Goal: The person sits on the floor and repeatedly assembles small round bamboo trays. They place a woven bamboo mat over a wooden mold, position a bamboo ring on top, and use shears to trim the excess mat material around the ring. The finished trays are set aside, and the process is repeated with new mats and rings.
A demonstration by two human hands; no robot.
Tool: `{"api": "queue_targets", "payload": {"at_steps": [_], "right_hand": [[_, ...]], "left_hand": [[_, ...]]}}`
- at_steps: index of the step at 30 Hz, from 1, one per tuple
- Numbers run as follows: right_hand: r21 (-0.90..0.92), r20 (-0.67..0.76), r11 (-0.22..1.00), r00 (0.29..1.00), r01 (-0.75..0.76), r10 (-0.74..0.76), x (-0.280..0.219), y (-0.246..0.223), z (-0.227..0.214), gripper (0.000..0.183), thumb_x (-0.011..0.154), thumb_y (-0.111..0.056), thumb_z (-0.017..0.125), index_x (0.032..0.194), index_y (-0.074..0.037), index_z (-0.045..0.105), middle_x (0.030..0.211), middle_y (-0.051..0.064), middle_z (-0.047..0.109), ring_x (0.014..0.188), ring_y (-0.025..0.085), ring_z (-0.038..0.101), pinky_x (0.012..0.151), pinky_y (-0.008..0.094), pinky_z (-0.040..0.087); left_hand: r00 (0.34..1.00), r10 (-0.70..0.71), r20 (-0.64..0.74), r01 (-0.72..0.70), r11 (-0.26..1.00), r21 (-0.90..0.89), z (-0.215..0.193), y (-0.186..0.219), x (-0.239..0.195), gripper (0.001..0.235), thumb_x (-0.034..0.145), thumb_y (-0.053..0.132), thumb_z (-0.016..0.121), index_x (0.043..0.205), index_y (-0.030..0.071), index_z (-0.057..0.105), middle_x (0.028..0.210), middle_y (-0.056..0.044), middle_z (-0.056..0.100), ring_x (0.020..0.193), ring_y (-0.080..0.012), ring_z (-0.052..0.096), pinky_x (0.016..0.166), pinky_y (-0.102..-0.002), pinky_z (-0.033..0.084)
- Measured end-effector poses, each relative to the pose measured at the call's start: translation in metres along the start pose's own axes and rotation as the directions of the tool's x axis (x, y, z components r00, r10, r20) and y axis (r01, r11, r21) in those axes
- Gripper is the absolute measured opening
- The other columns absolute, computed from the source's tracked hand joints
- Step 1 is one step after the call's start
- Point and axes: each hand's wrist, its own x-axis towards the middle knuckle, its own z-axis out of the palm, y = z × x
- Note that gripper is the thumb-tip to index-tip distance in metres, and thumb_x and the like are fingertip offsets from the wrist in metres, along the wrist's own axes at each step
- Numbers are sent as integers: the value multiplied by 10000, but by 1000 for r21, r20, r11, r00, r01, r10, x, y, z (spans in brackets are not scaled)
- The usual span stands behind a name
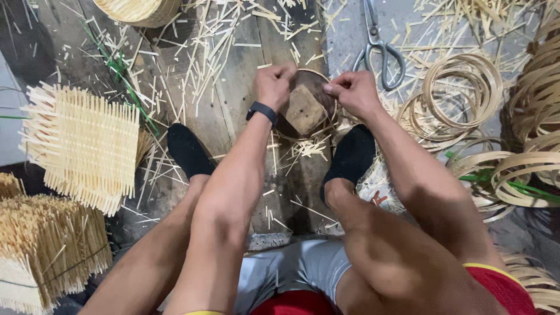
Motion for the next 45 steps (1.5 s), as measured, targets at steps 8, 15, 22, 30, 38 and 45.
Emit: {"api": "queue_targets", "payload": {"at_steps": [8,15,22,30,38,45], "right_hand": [[435,230,788,900,-435,370,-38,16,8,147,943,-94,740,1037,17,730,871,86,731,695,133,673,574,263,552],[483,195,753,893,-448,406,-27,35,14,125,916,-62,771,915,35,692,781,97,697,615,165,664,529,290,573],[689,282,607,918,-395,278,-59,18,18,144,962,-88,716,892,38,701,806,84,704,666,149,673,600,297,609],[516,118,767,918,-382,378,-65,19,44,176,965,-61,689,869,86,693,744,153,704,604,211,706,570,338,631],[154,131,960,968,-234,215,-66,2,-5,211,850,42,650,1017,130,744,1067,212,765,740,299,741,584,400,614],[507,26,862,999,8,-25,-72,-41,-12,1153,715,-242,903,1562,-8,156,1389,236,530,1241,334,582,965,524,525]], "left_hand": [[891,-440,114,447,893,-45,-52,-31,-54,329,804,278,851,1057,72,812,965,-103,818,836,-161,762,778,-305,586],[811,-585,20,585,811,-7,-42,-25,-48,322,706,233,906,993,111,829,879,-85,813,761,-152,750,749,-283,579],[698,-599,392,597,184,-780,-35,-30,-99,480,1003,192,697,1456,124,554,1191,-56,716,1022,-144,711,885,-417,562],[662,-660,354,610,201,-766,26,-36,-146,157,981,61,630,1119,-4,665,1007,-122,716,826,-230,723,705,-376,645],[825,-541,160,526,634,-567,-41,-9,-123,325,938,99,688,1263,96,689,1134,-94,766,915,-172,732,780,-359,637],[996,61,-60,-69,985,-158,-80,56,-125,370,964,185,724,1312,62,701,1219,-147,748,1092,-213,716,955,-353,594]]}}
